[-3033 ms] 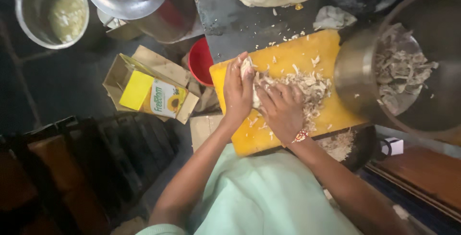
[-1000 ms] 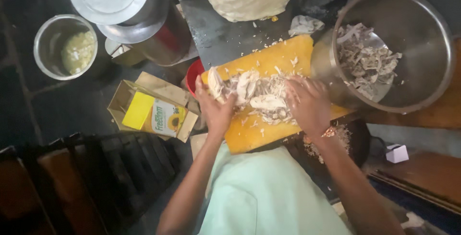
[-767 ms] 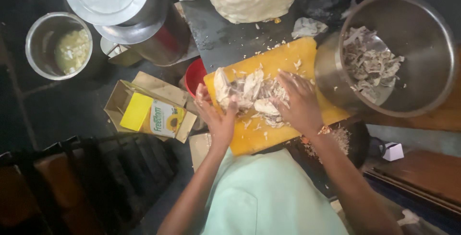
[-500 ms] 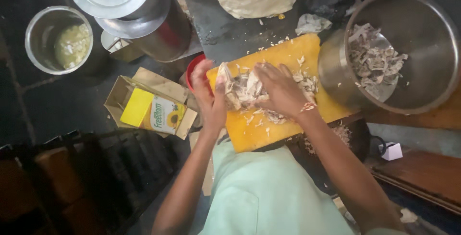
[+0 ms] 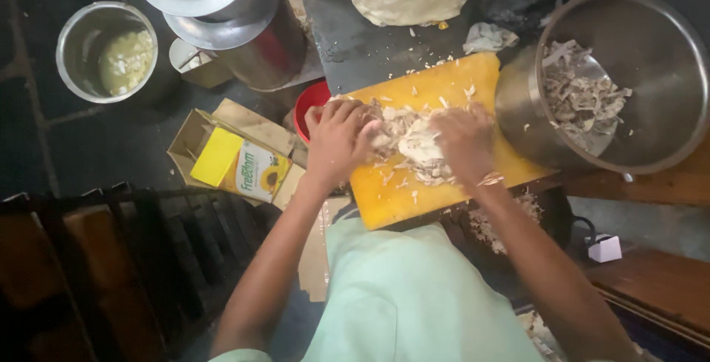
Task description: The person shreds cooked chicken by hand on a yellow cutting board and places the shredded pieces into a metal pot.
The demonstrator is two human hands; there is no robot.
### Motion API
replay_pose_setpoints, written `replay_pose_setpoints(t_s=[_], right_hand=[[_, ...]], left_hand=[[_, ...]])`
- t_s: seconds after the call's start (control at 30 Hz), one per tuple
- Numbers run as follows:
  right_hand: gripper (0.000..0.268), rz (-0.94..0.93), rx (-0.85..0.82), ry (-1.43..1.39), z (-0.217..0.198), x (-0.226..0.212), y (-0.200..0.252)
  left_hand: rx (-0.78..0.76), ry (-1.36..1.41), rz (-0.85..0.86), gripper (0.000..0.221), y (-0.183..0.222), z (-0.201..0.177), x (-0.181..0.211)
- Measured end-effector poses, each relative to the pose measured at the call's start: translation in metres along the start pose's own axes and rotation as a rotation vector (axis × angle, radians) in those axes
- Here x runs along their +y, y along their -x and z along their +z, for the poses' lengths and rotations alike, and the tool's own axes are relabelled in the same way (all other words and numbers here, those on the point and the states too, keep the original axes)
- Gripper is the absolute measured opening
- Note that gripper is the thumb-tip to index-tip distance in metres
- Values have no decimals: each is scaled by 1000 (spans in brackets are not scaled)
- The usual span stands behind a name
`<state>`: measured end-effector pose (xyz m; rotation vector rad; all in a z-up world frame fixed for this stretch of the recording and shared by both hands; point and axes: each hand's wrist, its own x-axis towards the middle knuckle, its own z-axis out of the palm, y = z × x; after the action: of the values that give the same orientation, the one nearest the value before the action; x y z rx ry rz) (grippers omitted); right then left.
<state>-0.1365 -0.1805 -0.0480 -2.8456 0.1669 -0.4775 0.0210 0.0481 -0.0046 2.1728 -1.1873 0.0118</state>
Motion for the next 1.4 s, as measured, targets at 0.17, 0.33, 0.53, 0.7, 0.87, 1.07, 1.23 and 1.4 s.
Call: replay_pose_setpoints(t_s=[0.17,0.33,0.53,0.7,0.87,1.07,1.23,1.4], right_hand=[[32,200,76,-72,-33,16,10],[73,242,-100,-185,-44,-19,-6],[107,70,-297,116,3,-55,-35],[59,137,-187,28,6,-16,-30],[24,297,-232,68,6,30,-28],[48,140,-124,9,-9,26,-28],[57,-88,-65,55,7,-7,-48],[34,-13,-142,160,22,-18,-41]], left_hand=[[41,24,54,36,12,0,-2],[-28,4,-12,42,13,-2,2],[26,-92,-14,48,15,4,6],[33,-67,-107,49,29,6,3],[76,-67,-101,48,35,11,5],[81,-52,-88,47,38,13,3],[80,-12,-121,45,37,13,2],[84,-13,-110,45,35,9,0]])
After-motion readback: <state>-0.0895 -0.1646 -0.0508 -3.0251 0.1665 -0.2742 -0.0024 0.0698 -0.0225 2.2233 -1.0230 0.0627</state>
